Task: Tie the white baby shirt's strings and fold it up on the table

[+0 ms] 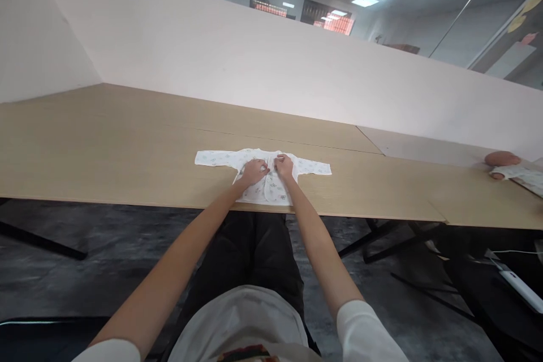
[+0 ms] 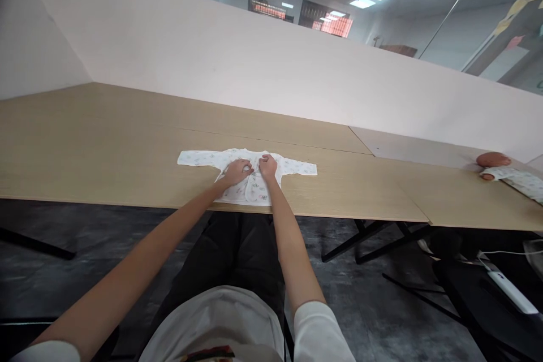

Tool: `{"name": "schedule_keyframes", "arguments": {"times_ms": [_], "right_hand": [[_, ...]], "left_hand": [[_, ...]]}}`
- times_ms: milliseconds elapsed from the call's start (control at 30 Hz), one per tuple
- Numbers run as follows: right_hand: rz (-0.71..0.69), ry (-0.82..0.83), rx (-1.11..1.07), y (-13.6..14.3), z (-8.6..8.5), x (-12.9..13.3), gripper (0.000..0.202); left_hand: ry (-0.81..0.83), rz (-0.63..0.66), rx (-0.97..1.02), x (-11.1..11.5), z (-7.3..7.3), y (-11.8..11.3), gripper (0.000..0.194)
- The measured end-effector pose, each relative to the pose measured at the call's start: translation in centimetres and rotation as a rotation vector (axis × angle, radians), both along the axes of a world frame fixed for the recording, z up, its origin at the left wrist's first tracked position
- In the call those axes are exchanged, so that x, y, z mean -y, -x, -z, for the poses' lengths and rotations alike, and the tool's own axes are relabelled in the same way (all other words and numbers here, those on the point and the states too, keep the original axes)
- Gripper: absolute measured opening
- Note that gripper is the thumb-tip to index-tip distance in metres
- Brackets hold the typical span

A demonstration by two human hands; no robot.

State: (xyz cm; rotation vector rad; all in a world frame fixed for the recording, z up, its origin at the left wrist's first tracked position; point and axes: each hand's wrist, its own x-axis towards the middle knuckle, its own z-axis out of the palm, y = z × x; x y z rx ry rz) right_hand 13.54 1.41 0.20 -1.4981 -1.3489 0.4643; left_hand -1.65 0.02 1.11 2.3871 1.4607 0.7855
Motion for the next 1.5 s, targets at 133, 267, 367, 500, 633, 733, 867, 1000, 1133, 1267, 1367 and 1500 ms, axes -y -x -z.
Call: {"name": "schedule_keyframes", "arguments": {"times_ms": [133,267,367,500,633,733,867,1000,1133,1267,1367,1500], "right_hand": [[-0.116,0.047,0.079,0.3,0.0,2.1,0.019],[-0.179,0.011,0.101,0.8,0.0,3.3,0.020],[-0.224,0.011,0.090,0.9,-0.1,3.6,0.018],[-0.191,0.009,0.053,0.9,-0.4,3.6,0.015],[-0.134,0.017,0.002,0.8,-0.5,3.6,0.014],[-0.119,0.015,-0.014,0.6,-0.4,3.6,0.015],[-0.119,0.019,-0.053,0.6,-0.2,3.5,0.015],[-0.168,0.042,-0.094,0.7,-0.2,3.6,0.013],[-0.203,0.008,-0.133,0.7,-0.1,3.4,0.019],[-0.159,0.020,-0.152,0.4,0.2,2.7,0.021],[-0.080,0.040,-0.178,0.2,0.3,2.4,0.028],[-0.073,0.048,-0.145,-0.1,-0.5,3.7,0.029]], "left_hand": [[-0.003,-0.014,0.038,0.2,0.3,0.0,0.021],[0.005,0.005,0.047,0.0,0.3,0.3,0.022],[0.016,0.010,0.035,0.0,0.3,0.4,0.024],[0.021,0.007,0.023,0.0,0.3,0.5,0.026],[0.014,0.015,0.058,0.0,0.4,0.5,0.025],[0.020,0.054,0.108,-0.1,0.5,0.6,0.023],[0.026,0.097,0.178,0.0,0.6,0.7,0.026],[0.056,0.100,0.180,0.1,0.3,0.7,0.028],[0.081,0.104,0.167,0.2,0.1,0.6,0.024],[0.053,0.089,0.199,0.2,0.2,0.5,0.024],[0.039,0.058,0.168,0.3,0.1,0.5,0.025],[0.013,0.198,0.106,0.9,-0.1,1.4,0.026]]}}
